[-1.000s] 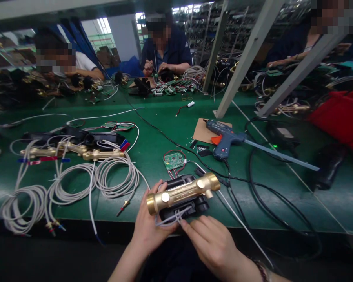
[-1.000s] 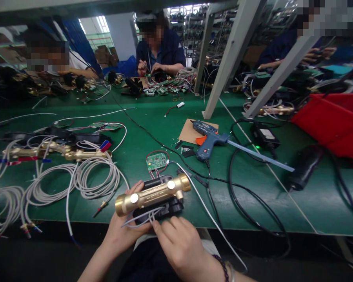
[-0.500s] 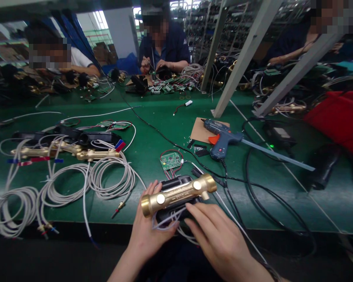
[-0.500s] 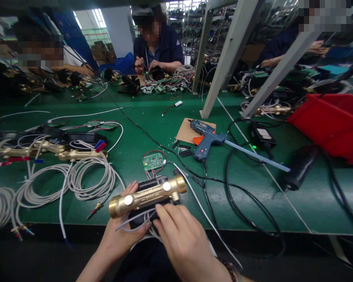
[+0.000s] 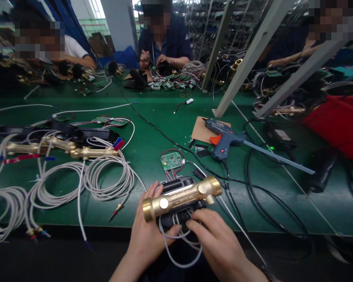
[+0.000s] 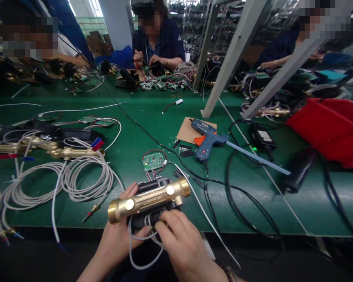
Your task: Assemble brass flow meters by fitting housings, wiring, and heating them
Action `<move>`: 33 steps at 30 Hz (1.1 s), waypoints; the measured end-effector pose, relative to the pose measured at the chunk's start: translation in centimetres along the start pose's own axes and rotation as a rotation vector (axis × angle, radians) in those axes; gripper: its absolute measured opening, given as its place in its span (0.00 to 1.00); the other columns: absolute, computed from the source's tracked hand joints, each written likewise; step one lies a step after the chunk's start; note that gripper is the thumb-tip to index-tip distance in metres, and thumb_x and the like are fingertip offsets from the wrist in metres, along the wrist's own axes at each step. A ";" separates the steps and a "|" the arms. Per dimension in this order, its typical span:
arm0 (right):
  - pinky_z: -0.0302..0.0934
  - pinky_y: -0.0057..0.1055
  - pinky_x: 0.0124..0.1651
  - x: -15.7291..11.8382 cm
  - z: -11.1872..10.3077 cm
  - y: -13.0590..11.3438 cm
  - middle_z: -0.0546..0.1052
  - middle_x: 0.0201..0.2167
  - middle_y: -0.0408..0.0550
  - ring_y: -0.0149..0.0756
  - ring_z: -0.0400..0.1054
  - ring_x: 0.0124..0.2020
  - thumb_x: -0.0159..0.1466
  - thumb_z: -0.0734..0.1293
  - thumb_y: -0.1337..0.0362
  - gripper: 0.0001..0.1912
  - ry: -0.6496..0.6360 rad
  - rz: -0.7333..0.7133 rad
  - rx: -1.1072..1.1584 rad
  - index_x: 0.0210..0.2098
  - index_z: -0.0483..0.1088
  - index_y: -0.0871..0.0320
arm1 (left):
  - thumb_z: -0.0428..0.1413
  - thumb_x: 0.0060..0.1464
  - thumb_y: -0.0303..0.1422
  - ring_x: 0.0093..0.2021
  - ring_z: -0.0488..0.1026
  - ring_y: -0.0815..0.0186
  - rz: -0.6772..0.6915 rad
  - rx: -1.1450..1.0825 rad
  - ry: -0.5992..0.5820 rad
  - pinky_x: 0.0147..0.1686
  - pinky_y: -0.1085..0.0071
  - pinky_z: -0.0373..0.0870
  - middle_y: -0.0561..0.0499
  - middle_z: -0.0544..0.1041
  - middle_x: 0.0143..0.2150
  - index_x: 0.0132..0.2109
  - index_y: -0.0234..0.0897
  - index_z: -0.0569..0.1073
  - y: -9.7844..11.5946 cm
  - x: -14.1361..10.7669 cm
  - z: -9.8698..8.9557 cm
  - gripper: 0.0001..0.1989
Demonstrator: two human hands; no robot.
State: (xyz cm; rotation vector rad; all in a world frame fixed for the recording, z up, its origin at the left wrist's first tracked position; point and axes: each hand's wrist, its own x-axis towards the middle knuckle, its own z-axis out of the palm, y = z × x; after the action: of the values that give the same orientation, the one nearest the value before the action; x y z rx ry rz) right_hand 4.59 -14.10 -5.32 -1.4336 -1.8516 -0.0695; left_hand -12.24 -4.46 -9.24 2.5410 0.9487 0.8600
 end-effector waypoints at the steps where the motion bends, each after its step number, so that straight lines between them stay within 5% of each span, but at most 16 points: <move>1: 0.68 0.29 0.40 0.1 0.0 -0.1 0.74 0.35 0.53 0.35 0.69 0.38 0.66 0.53 0.75 0.14 0.001 -0.009 -0.010 0.40 0.69 0.62 | 0.54 0.52 0.47 0.61 0.59 0.51 -0.004 -0.002 -0.002 0.57 0.51 0.61 0.35 0.61 0.60 0.64 0.35 0.48 0.1 0.0 0.0 0.38; 9: 0.69 0.28 0.43 2.1 1.4 -0.9 0.77 0.35 0.52 0.34 0.72 0.38 0.70 0.52 0.70 0.16 0.032 -0.099 0.054 0.39 0.71 0.64 | 0.50 0.55 0.39 0.62 0.57 0.53 -0.024 -0.024 0.000 0.58 0.53 0.59 0.38 0.58 0.62 0.65 0.36 0.47 0.1 -0.4 0.2 0.34; 17: 0.68 0.27 0.45 -0.2 0.6 -0.3 0.77 0.34 0.52 0.33 0.71 0.39 0.68 0.55 0.72 0.13 0.040 -0.101 0.058 0.40 0.72 0.65 | 0.49 0.56 0.46 0.62 0.57 0.51 -0.016 -0.011 -0.011 0.57 0.52 0.61 0.34 0.60 0.60 0.64 0.33 0.48 0.2 -0.1 -0.2 0.35; 26: 0.68 0.26 0.40 0.9 1.2 -0.5 0.76 0.31 0.50 0.32 0.71 0.33 0.69 0.53 0.70 0.15 0.055 -0.083 0.066 0.38 0.71 0.64 | 0.48 0.58 0.44 0.65 0.50 0.51 -0.066 0.061 -0.019 0.59 0.49 0.57 0.34 0.55 0.63 0.65 0.32 0.47 0.7 -0.8 0.0 0.34; 33: 0.67 0.22 0.40 0.6 0.9 0.5 0.77 0.28 0.47 0.29 0.71 0.32 0.70 0.52 0.71 0.16 0.079 -0.200 0.083 0.36 0.70 0.63 | 0.46 0.61 0.41 0.64 0.52 0.52 -0.114 0.066 -0.020 0.54 0.54 0.66 0.32 0.51 0.65 0.65 0.31 0.45 1.5 -1.4 0.1 0.32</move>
State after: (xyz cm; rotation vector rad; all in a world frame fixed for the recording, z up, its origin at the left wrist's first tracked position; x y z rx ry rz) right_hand 4.47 -12.99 -5.78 -1.1703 -1.9053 -0.1446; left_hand -12.28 -6.56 -9.21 2.5168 1.1221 0.7812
